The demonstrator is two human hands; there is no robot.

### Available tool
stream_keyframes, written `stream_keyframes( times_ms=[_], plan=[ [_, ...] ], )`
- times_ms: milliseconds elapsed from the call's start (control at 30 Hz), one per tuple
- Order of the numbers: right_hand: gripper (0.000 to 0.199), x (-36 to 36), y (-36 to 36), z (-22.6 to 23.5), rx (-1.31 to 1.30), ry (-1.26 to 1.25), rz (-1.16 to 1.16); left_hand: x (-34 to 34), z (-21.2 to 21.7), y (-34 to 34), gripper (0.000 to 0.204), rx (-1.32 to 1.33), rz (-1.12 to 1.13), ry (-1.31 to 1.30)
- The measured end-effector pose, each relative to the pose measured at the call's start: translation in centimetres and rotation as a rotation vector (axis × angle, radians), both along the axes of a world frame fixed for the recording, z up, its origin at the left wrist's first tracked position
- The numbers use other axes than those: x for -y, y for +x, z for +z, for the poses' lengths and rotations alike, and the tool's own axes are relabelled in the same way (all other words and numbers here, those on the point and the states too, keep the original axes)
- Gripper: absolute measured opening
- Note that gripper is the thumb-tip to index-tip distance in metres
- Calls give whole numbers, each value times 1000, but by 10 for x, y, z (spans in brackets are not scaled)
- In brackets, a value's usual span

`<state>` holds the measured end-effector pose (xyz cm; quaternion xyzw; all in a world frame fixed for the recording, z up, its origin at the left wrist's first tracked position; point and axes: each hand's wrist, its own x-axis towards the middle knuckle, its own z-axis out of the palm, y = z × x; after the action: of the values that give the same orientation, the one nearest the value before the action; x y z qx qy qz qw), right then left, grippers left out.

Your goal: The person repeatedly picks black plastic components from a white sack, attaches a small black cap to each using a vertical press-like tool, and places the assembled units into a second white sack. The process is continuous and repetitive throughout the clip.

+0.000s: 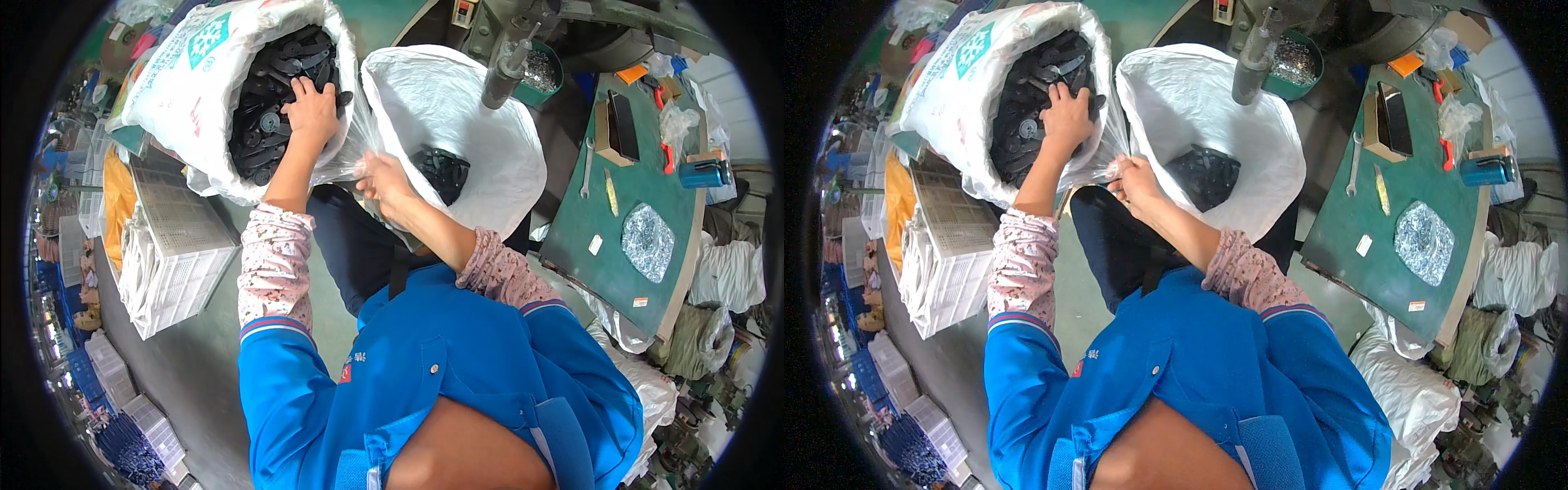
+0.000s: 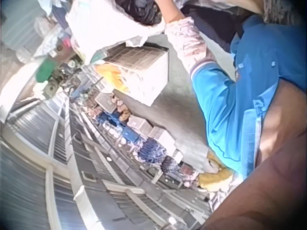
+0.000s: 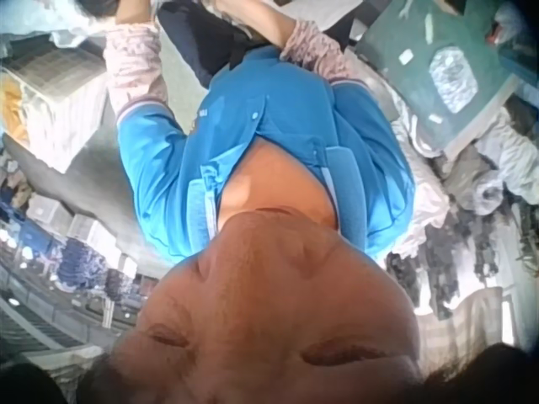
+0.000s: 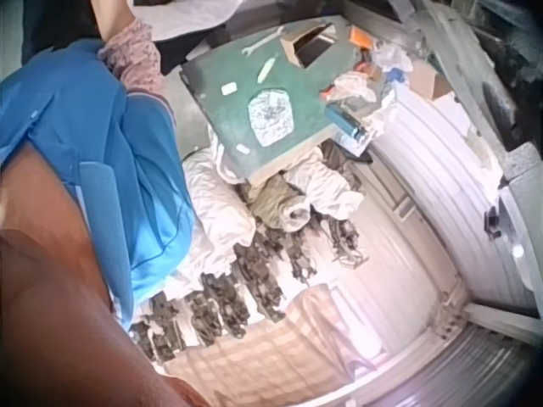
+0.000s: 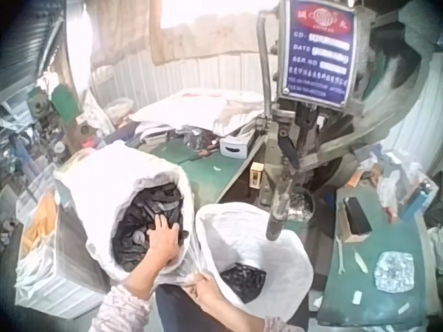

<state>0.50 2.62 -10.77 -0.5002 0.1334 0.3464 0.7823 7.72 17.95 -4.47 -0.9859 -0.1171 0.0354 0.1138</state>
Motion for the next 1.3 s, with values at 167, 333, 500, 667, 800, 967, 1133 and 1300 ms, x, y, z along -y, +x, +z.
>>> stream_keyframes(
  times_ms=[167,333,500,667,800,967,1133,1300],
  plan=[
    [23,17,-10,2,-74,-63,71,-5,1,-12,48,169,-119,-22],
    [22,44,-27,11,-96,-73,190,-18,9,-16,42,332,-159,-158],
    [20,60,-32,33,-84,0,282,-44,29,-16,37,422,-96,-213],
    [20,70,-37,48,-90,124,332,-63,42,-15,30,523,-81,-320],
    [22,78,-34,53,-64,166,344,-69,54,-13,30,596,-102,-447],
    [21,88,-29,60,-79,186,319,-74,69,-16,33,710,-70,-581],
    [21,93,-29,60,-81,166,304,-81,72,-18,36,821,-154,-600],
    [23,94,-28,52,-59,139,312,-88,88,-18,28,878,-105,-931]
  ],
)
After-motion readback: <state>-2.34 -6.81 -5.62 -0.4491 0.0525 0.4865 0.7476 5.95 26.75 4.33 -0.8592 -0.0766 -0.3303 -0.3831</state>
